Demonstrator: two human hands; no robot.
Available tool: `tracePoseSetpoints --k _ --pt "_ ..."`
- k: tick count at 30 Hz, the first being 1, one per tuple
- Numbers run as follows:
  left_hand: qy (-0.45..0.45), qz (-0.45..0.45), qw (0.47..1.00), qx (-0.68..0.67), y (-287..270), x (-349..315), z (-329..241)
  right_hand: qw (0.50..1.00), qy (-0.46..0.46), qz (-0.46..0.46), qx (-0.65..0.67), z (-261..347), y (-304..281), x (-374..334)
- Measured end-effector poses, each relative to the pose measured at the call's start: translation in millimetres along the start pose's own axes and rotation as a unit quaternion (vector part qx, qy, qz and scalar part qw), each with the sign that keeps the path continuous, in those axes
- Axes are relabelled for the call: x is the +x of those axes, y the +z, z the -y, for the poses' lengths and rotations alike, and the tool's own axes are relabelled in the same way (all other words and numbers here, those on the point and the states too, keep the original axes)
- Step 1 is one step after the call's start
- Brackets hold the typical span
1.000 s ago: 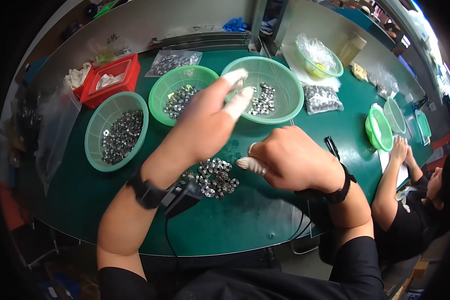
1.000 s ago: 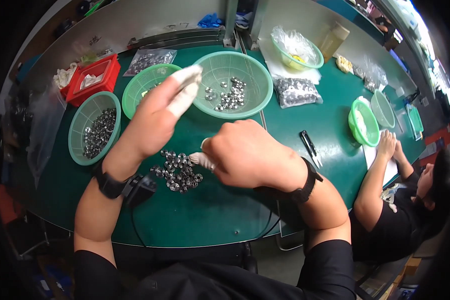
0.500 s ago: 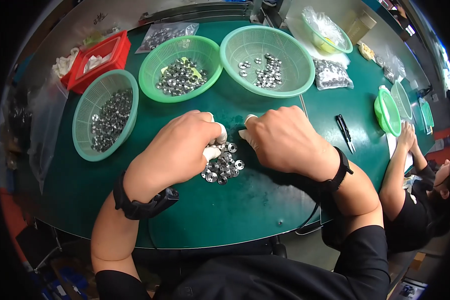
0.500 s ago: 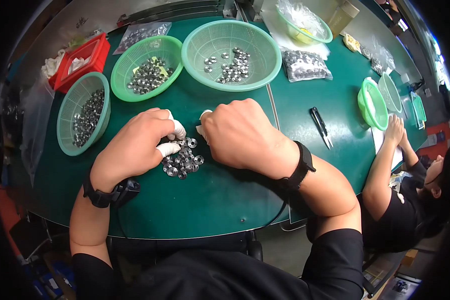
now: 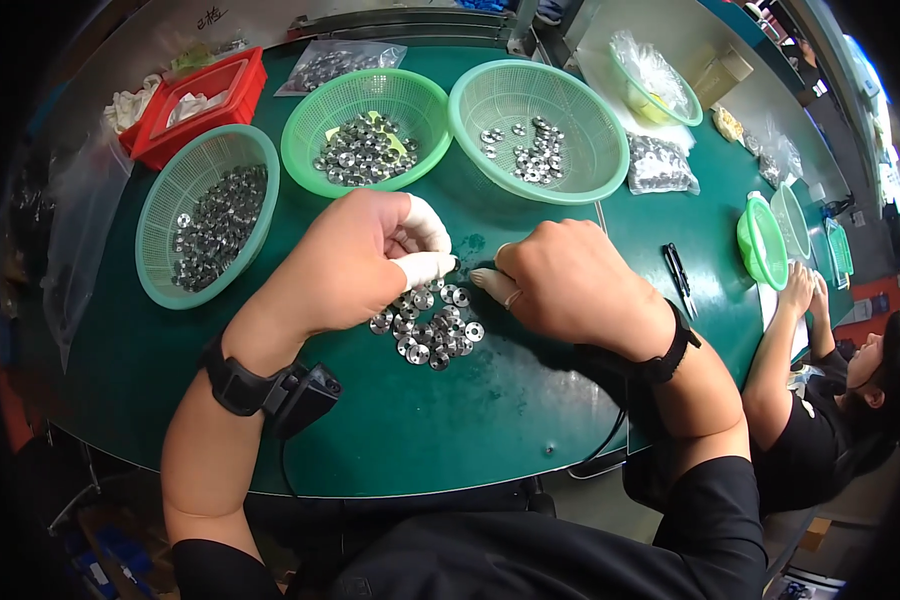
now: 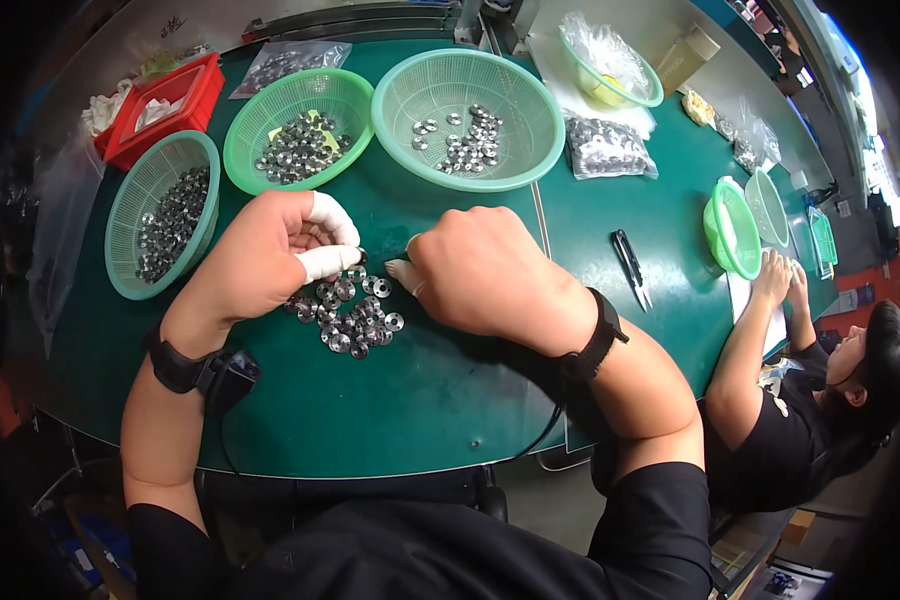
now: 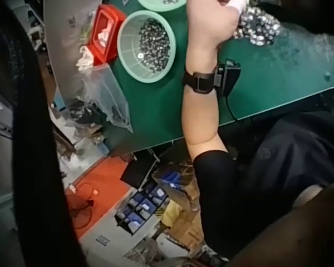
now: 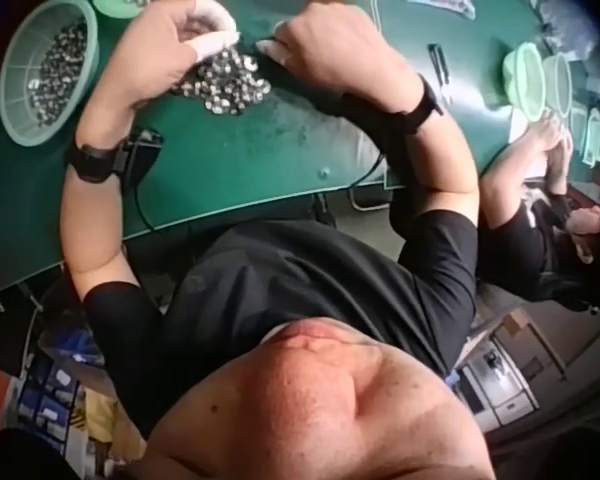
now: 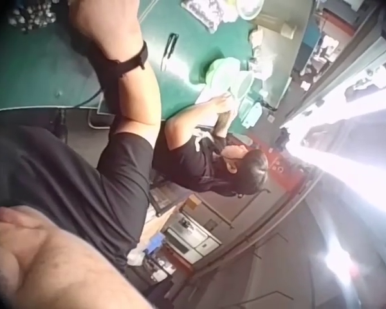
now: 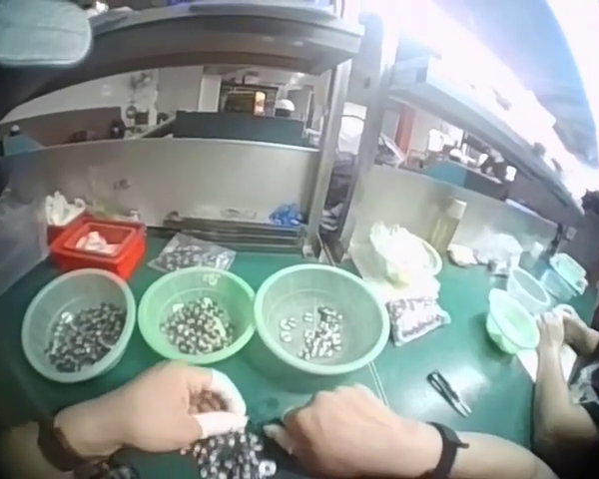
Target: The person repeatedly picks up a metal rod and a metal disc, slides the disc onto the rod, and places the assembled unit on the table. Throughout the process, they retrieve more components from green baskets and occasionally clear the workspace by moving loose discs aside.
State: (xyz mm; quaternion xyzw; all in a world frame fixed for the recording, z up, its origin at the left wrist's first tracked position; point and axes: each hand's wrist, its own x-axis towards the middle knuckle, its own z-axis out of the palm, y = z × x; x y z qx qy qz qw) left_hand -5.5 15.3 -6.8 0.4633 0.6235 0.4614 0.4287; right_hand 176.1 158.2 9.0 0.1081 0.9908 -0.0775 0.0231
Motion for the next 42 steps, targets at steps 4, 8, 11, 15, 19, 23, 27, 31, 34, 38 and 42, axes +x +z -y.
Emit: tracePoseSetpoints --k 4,8,11,15,19,23,27,31,34,38,42 --pt "-0.052 -0.017 0.993 -0.107 -0.9 -1.3 -6.3 0.999 -0.017 -0.028 0.043 -2.8 -5.5 1.2" --pt "-0.049 -0.027 0.99 -0.128 -4.5 -0.4 -1.9 0.967 -0.031 -0.1 0.234 -5.9 -11.1 3.3" --pt "-0.057 -0.016 0.985 -0.165 -3.8 1.1 -1.2 0.935 -0.059 -0.143 0.318 -3.2 -7.3 1.2" --pt "-0.075 0.001 0.971 -0.226 2.8 -3.4 -8.8 0.947 -0.076 -0.194 0.245 -3.5 6.0 4.5" --pt "-0.061 -0.003 0.964 -0.26 3.8 -3.4 -2.2 0.957 -0.071 -0.201 0.195 -1.6 6.4 3.2" --pt "-0.052 -0.025 0.961 -0.271 10.9 -5.5 -1.8 0.963 -0.085 -0.238 0.098 0.8 9.2 1.6" --pt "-0.06 -0.038 0.96 -0.27 15.1 -6.0 -0.5 0.96 -0.099 -0.257 0.05 4.9 7.8 -1.8" --pt "-0.072 -0.068 0.969 -0.227 20.3 -4.9 -4.6 0.957 -0.132 -0.255 0.028 2.5 8.2 -0.3" --pt "-0.065 -0.103 0.982 -0.146 24.1 -8.5 -10.8 0.959 -0.136 -0.246 0.034 0.9 12.2 0.9" --pt "-0.029 -0.117 0.98 -0.159 24.3 -14.6 -11.5 0.959 -0.118 -0.241 0.096 0.3 9.9 2.8" --pt "-0.027 -0.137 0.965 -0.221 29.4 -12.0 -23.1 0.952 -0.079 -0.26 0.144 -4.7 2.3 1.0"
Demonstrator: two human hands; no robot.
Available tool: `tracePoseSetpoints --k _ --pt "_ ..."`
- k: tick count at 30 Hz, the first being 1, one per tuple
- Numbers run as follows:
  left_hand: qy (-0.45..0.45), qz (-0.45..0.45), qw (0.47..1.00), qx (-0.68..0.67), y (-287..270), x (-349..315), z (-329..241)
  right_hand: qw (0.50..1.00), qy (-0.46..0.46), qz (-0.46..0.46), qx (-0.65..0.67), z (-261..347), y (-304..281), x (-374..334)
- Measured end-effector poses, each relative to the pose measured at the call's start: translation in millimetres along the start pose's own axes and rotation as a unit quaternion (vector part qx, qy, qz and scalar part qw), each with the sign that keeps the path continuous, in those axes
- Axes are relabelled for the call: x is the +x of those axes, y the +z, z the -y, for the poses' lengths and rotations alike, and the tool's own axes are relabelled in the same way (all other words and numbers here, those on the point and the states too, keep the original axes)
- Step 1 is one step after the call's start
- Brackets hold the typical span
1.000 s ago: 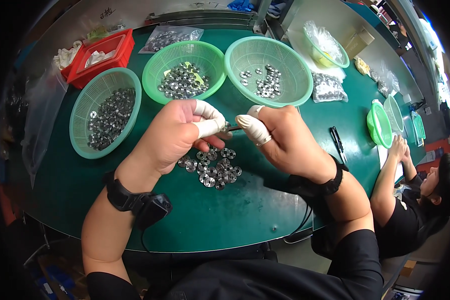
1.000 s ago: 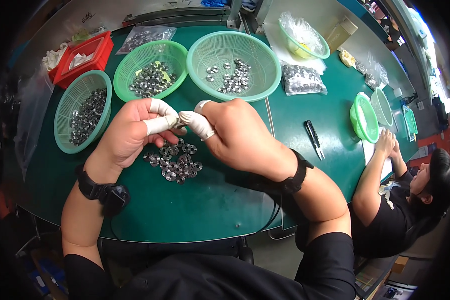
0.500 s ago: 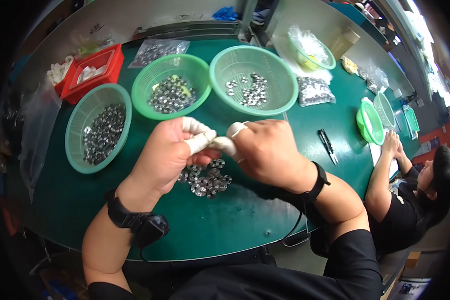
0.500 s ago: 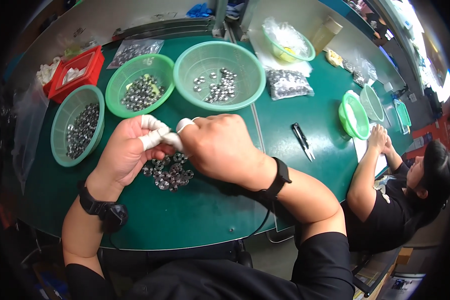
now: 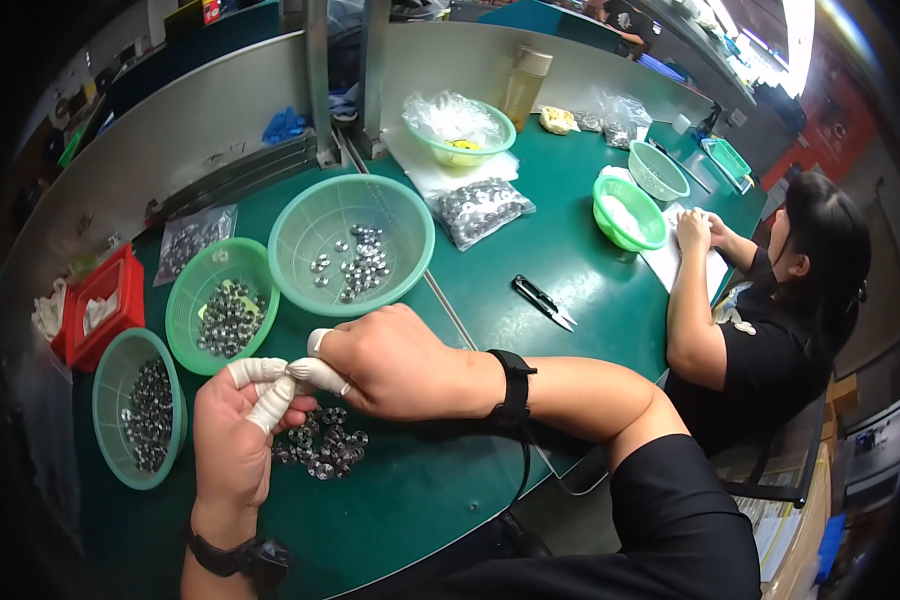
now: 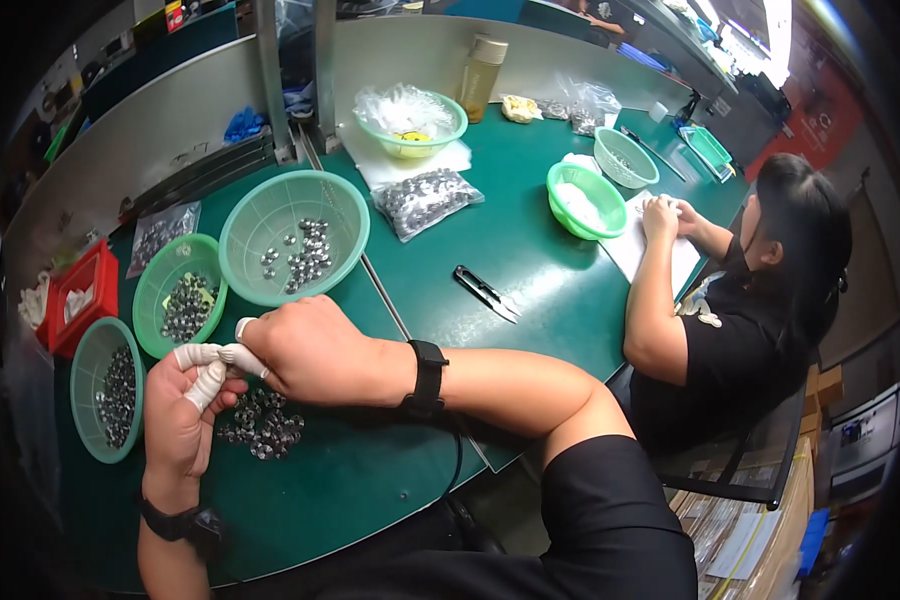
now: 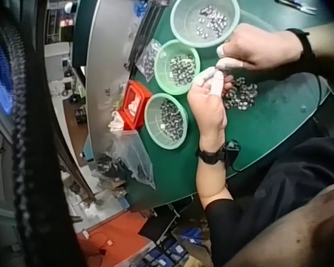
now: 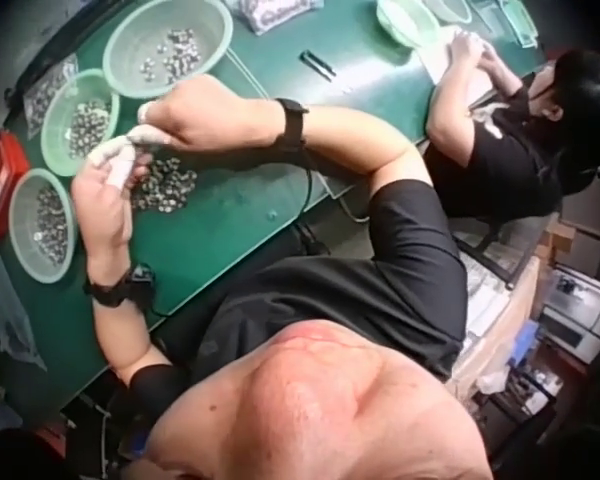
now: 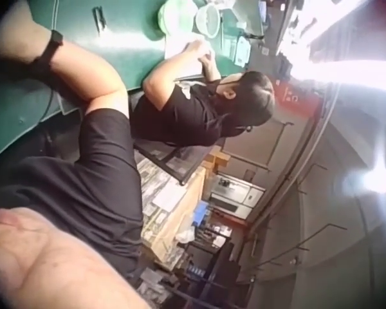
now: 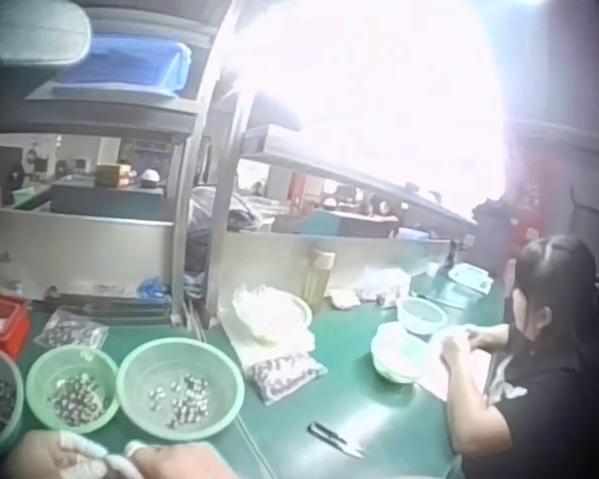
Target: The person repeatedly picks up a metal rod and a metal disc, slides the disc onto the rod, and places the assembled unit on the table. Throughout the process, they retrieve more components from green baskets and occasionally clear the workspace by moving loose discs aside.
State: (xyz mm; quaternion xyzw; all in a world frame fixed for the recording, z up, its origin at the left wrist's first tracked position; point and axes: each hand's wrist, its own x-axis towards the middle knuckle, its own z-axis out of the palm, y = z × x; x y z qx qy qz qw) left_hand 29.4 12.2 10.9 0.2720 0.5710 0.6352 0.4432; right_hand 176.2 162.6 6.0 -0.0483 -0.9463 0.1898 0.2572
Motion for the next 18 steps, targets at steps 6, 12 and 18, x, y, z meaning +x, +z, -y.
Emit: tracePoseSetpoints --k 6,12,18 --pt "0.062 0.038 0.994 0.076 -6.2 -1.9 -4.0 0.95 0.07 0.002 0.306 0.1 -3.0 4.1" --pt "0.217 0.0 0.933 0.287 -7.2 -6.6 -2.2 0.882 0.142 0.09 0.441 1.9 -6.5 5.9" --pt "0.205 0.057 0.922 0.324 1.9 -11.5 -11.0 0.887 0.117 0.083 0.439 4.0 -4.3 4.5"
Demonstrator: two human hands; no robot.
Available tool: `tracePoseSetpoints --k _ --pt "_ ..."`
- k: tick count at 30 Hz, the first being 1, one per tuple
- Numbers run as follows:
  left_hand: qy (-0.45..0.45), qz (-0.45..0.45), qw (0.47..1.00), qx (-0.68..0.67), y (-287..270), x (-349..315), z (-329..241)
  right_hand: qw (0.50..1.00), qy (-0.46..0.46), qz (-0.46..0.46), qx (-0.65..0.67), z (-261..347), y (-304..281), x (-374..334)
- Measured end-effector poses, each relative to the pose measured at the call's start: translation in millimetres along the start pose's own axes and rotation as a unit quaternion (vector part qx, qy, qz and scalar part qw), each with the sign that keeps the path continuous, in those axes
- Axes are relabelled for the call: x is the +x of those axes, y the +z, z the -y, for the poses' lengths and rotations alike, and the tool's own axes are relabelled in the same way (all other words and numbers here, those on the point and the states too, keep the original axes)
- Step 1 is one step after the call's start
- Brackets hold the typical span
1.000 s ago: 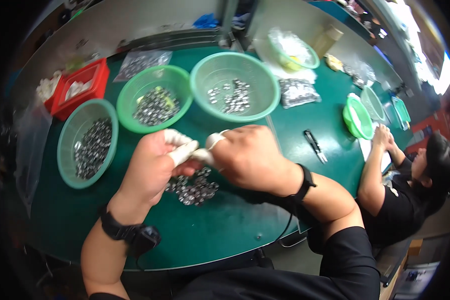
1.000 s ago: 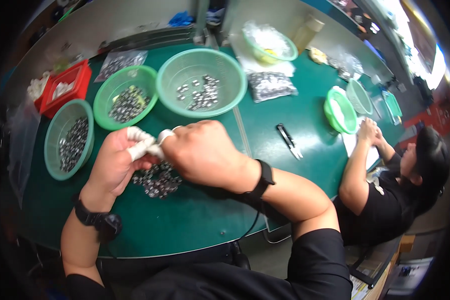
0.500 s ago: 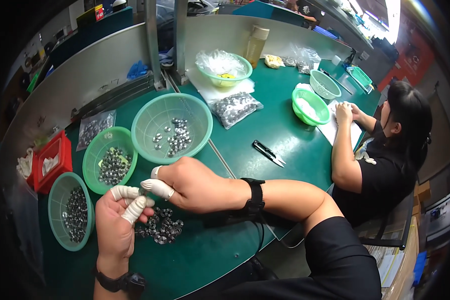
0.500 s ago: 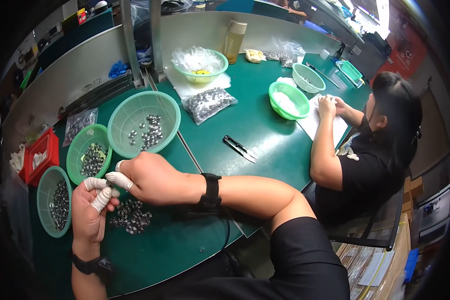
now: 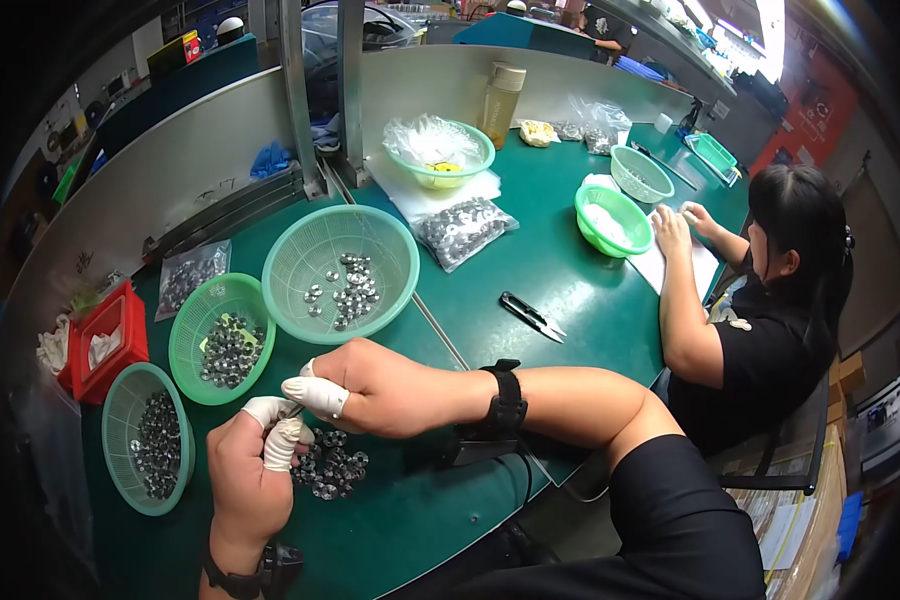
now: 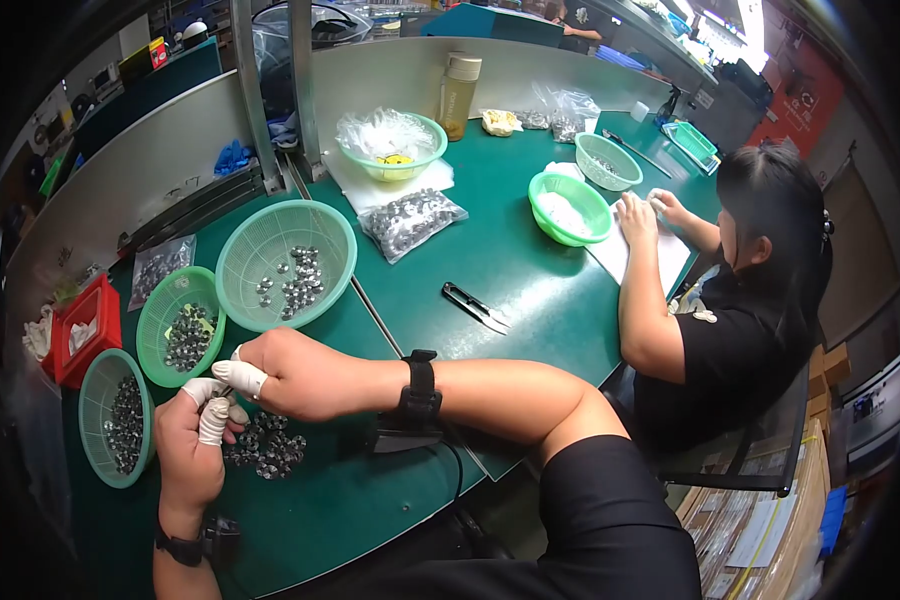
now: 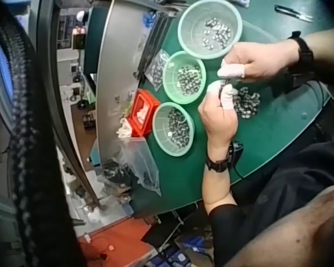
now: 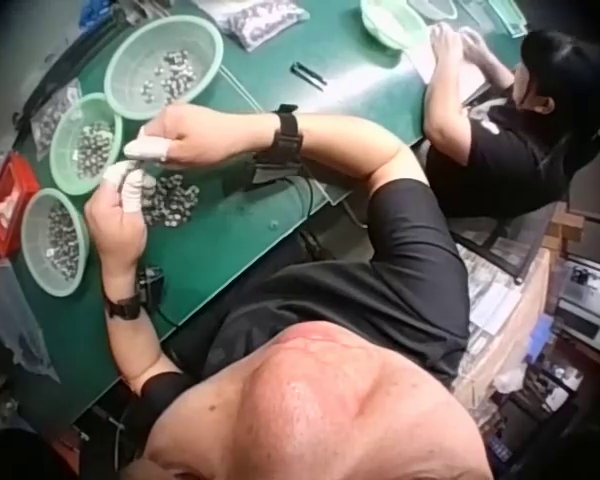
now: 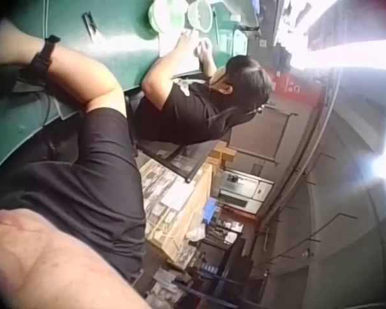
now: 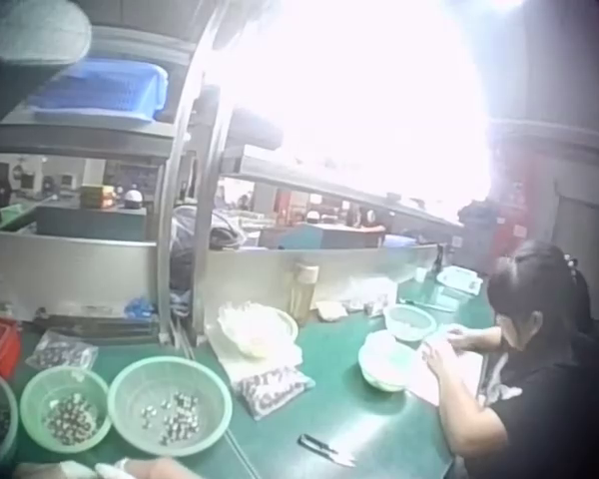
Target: The person repeatedly picks up a metal rod and a metal disc, slides the disc onto the rod, and places the assembled unit on the table. Throughout the process, they retrieve more components from green baskets and occasionally clear the workspace by moving loose discs aside.
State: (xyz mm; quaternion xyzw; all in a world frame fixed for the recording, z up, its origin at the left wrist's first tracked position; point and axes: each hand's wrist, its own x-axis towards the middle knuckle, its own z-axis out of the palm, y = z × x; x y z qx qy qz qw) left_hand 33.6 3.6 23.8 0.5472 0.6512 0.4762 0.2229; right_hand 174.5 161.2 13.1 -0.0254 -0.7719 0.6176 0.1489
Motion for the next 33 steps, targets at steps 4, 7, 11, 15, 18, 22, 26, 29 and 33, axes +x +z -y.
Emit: tracePoseSetpoints --k 4,7,11,15,18,22,26,29,33 --pt "-0.055 0.033 0.995 -0.08 0.1 0.3 -0.1 0.947 -0.199 -0.063 -0.245 -6.1 0.9 -2.3" --pt "-0.12 0.07 0.969 -0.206 1.9 -0.7 1.9 0.964 -0.148 -0.04 -0.217 -2.4 0.7 -4.7" --pt "0.074 -0.031 0.996 0.041 11.9 0.4 12.3 0.996 -0.019 -0.009 -0.089 0.5 2.5 -1.3" --pt "0.143 -0.071 0.983 0.093 14.0 -5.6 13.9 0.987 -0.051 -0.02 -0.154 7.3 4.9 -1.4" --pt "0.033 -0.014 0.992 -0.119 11.3 -6.7 9.9 0.97 -0.03 -0.011 -0.24 16.3 -5.5 -1.4" --pt "-0.196 0.131 0.875 -0.422 2.0 2.4 14.3 0.922 -0.082 -0.022 -0.379 24.2 -18.9 -6.7" --pt "-0.253 0.141 0.811 -0.509 5.1 1.4 20.9 0.872 -0.084 0.021 -0.482 29.5 -14.0 -7.2" --pt "-0.257 0.136 0.789 -0.541 7.7 -0.7 21.4 0.849 -0.103 0.025 -0.517 30.2 -9.3 -7.8" --pt "-0.261 0.127 0.799 -0.527 12.5 -2.5 20.8 0.837 -0.107 0.047 -0.535 30.0 -11.8 -9.6"
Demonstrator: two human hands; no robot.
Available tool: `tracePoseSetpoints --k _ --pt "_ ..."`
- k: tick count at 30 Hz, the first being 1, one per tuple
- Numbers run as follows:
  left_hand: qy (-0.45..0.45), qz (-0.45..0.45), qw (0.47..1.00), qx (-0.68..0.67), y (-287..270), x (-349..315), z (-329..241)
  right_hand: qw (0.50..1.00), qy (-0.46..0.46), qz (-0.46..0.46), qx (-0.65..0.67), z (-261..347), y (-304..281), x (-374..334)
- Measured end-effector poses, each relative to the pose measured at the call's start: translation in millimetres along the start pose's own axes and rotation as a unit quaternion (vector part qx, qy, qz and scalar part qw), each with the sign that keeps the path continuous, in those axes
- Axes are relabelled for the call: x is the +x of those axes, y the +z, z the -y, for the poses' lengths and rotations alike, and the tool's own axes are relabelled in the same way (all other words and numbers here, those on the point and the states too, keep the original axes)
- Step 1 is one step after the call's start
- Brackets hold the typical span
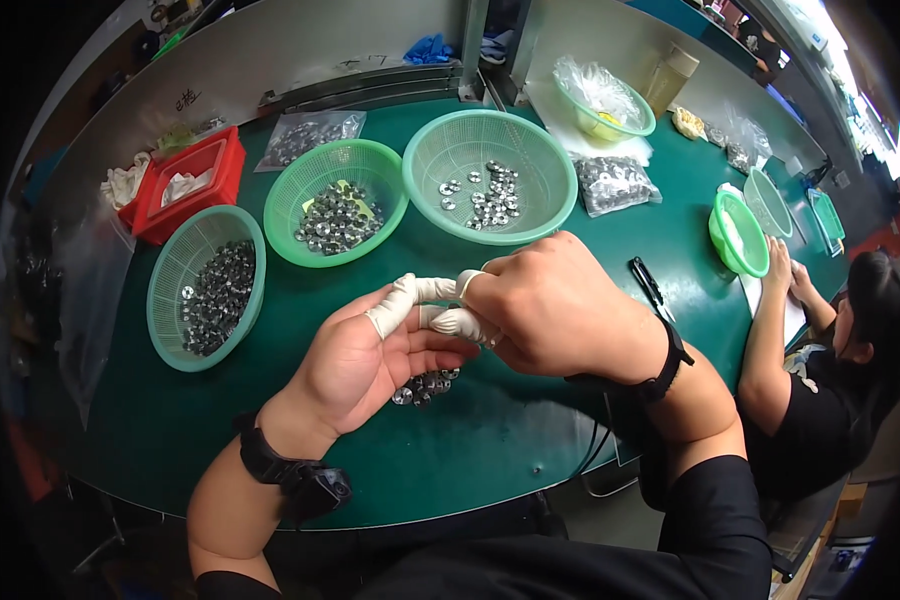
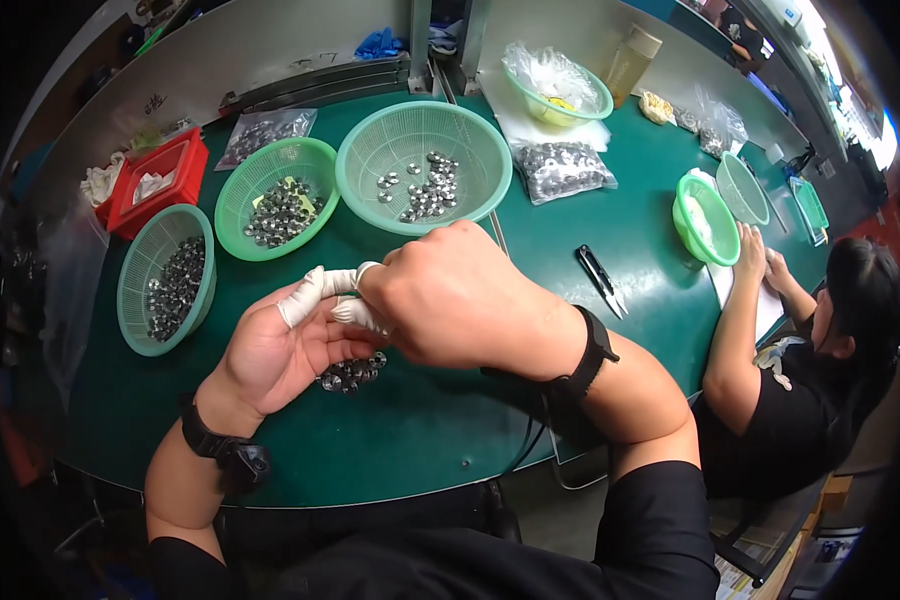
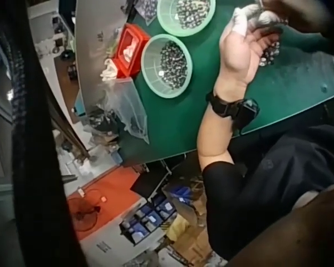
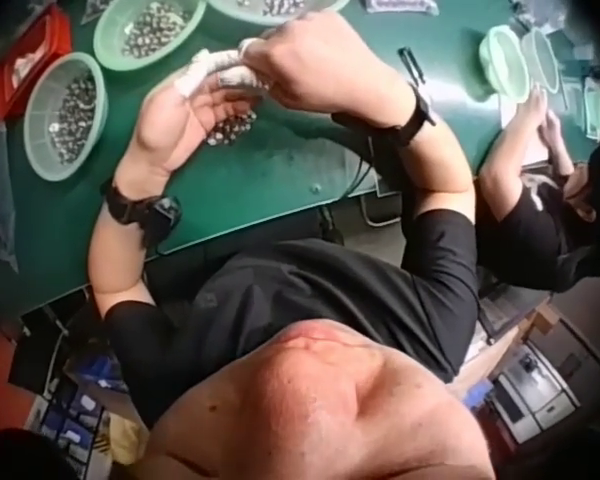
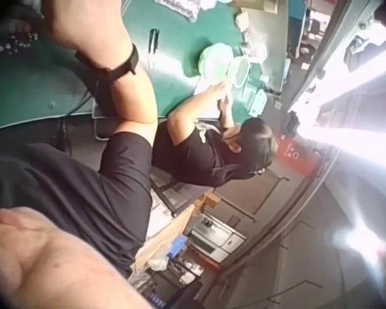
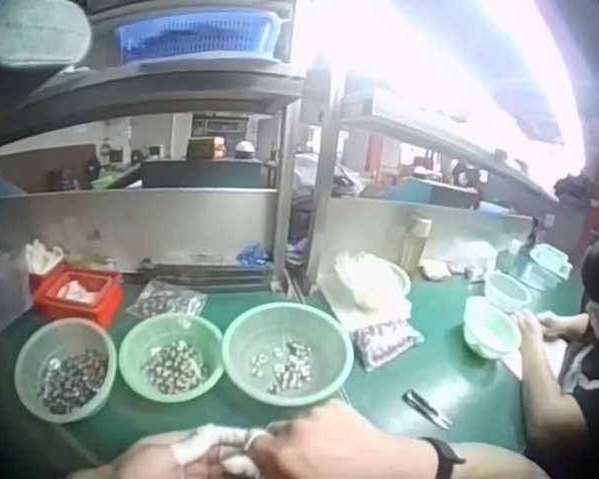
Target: The person repeatedly picks up a metal rod and a metal disc, slides the disc onto the rod, and places the assembled unit on the table. Throughout the process, they retrieve more components from green baskets and occasionally clear the workspace by moving loose discs aside.
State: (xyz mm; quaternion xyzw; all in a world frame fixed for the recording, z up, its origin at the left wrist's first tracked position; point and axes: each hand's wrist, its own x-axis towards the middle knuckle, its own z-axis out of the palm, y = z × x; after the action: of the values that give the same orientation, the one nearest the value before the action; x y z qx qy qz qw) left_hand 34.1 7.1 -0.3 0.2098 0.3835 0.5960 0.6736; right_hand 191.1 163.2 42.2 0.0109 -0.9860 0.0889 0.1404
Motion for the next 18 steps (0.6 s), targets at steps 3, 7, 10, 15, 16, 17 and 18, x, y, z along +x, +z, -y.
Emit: tracePoseSetpoints --k 3,7,10,15,16,17,18 --pt "0.008 -0.009 1.0 -0.015 2.6 2.4 4.2 1.0 -0.016 0.017 0.0 -0.2 0.5 -0.9" --pt "-0.001 0.0 1.0 -0.017 5.8 2.0 5.0 0.999 -0.015 0.027 0.015 3.6 -4.0 -1.1" --pt "-0.012 0.001 1.0 -0.008 2.9 1.4 4.0 0.999 0.009 0.046 0.0 5.1 -6.5 -0.8" --pt "-0.024 0.004 1.0 0.001 -4.5 1.7 6.6 0.998 0.001 -0.003 0.056 4.4 2.7 2.1" --pt "-0.025 0.01 1.0 0.008 -6.1 1.3 6.8 0.998 -0.003 0.002 0.055 4.8 1.9 3.1" --pt "-0.026 0.016 0.999 0.015 -7.5 1.0 7.1 0.998 0.008 0.005 0.069 4.7 0.2 3.4" --pt "-0.022 0.015 1.0 0.01 -8.3 1.2 7.2 0.996 0.02 0.009 0.082 4.4 -0.9 3.8"
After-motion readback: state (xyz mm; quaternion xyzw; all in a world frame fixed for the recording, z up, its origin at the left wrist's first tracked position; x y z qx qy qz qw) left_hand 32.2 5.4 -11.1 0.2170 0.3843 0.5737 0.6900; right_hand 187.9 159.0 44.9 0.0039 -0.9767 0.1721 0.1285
